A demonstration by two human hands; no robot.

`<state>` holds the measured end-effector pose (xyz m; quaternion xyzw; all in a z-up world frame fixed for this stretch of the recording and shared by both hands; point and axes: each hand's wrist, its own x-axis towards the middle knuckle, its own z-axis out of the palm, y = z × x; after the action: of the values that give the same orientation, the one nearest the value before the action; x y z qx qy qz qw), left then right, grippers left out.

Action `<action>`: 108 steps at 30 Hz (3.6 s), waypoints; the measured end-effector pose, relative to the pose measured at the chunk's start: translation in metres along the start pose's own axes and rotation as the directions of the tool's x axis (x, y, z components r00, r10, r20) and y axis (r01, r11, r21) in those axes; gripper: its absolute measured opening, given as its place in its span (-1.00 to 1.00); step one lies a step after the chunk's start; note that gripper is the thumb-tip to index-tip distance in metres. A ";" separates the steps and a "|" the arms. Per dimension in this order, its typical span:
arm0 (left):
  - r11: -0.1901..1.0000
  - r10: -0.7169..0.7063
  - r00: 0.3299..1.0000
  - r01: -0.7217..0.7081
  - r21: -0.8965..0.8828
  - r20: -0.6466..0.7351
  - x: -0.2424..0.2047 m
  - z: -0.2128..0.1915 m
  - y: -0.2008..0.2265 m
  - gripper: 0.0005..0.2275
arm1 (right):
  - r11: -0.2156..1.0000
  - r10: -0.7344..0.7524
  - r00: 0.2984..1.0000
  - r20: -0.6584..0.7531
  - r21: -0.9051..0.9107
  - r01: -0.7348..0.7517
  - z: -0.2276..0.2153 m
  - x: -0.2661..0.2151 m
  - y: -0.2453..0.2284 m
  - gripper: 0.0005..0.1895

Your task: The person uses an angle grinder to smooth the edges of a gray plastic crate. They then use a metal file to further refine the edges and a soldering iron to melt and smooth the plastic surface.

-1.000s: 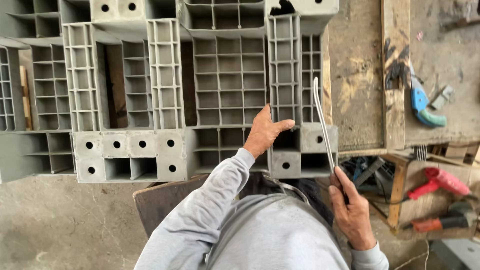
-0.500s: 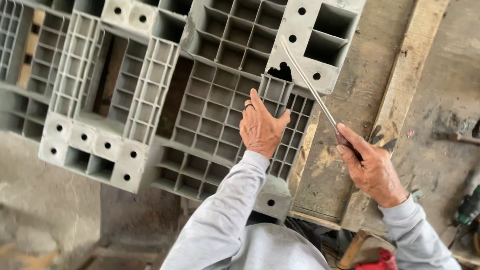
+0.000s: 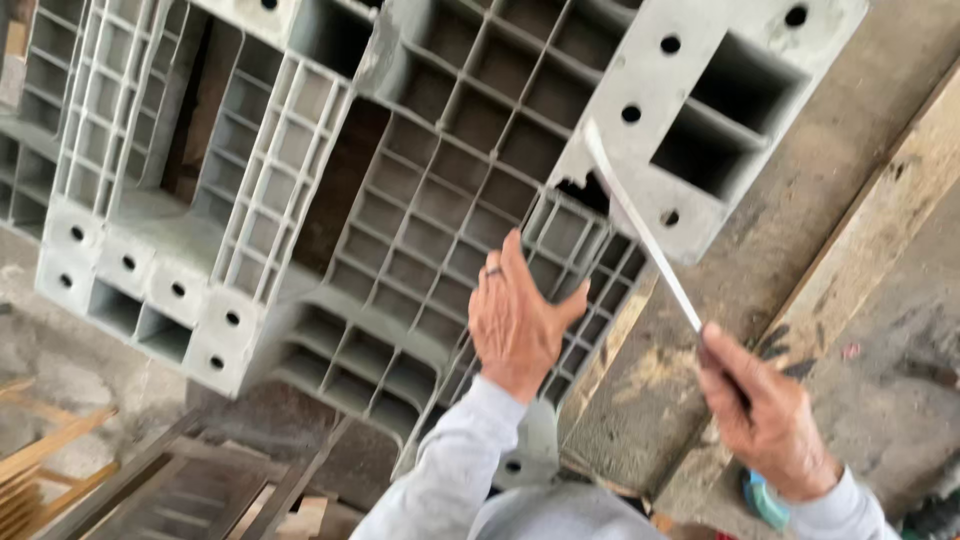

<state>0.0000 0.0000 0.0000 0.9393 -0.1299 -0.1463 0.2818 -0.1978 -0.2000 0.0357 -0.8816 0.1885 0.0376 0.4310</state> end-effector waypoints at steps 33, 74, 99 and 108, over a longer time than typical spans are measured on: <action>0.819 -0.039 0.821 0.353 -0.453 0.569 0.075 -0.003 -0.020 -0.49 | 0.996 0.083 0.991 0.104 0.004 -0.084 -0.003 0.027 0.005 -0.46; 0.794 0.068 0.859 0.262 -0.549 0.507 0.077 0.006 -0.038 -0.33 | 0.995 -0.055 0.985 0.161 -0.071 0.068 0.015 0.059 0.014 -0.49; 0.401 0.036 0.745 0.599 -0.693 0.666 0.080 0.017 -0.063 -0.01 | 0.959 0.178 0.984 0.026 0.218 -0.179 0.040 -0.054 0.006 -0.47; 0.998 -0.056 0.962 0.059 -0.003 0.266 -0.066 -0.053 -0.033 0.10 | 0.997 -0.006 0.996 0.086 -0.076 0.012 0.027 -0.006 -0.007 -0.49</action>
<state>-0.0369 0.0740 0.0370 0.9132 -0.1383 -0.2795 0.2625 -0.1985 -0.1736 0.0257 -0.8958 0.1642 0.0808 0.4051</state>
